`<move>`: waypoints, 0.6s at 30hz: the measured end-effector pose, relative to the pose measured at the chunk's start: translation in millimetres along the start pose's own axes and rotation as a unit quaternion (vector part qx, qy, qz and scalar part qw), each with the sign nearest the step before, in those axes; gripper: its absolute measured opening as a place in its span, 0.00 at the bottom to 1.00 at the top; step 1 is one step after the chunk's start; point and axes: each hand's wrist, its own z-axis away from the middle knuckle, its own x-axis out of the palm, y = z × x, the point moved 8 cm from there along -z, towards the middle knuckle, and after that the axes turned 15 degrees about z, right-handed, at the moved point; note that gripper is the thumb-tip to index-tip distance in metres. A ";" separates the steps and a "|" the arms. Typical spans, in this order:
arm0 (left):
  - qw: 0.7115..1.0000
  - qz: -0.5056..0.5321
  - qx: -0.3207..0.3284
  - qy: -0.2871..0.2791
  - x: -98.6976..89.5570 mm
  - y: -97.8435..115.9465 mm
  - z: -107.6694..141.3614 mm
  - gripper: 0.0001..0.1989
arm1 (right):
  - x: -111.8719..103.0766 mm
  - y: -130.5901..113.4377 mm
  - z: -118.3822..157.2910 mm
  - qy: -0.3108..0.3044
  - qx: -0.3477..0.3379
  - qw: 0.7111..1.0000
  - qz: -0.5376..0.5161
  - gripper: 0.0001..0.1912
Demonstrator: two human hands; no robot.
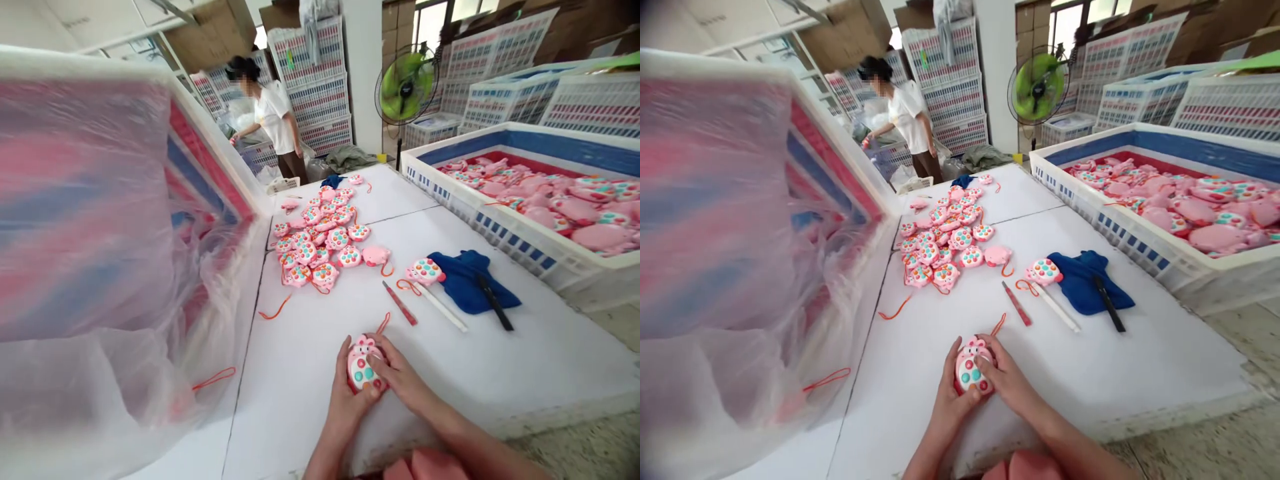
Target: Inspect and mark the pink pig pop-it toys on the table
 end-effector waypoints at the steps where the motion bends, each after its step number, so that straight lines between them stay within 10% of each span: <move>1: 1.000 0.002 -0.006 0.006 -0.1 -1.5 0.2 0.54 | 0.7 2.0 -0.1 -0.004 0.005 1.000 -0.002 0.25; 18: 0.997 0.015 -0.042 0.062 -23.0 -5.7 -9.1 0.33 | 12.9 7.3 9.2 -0.084 0.050 0.993 -0.060 0.34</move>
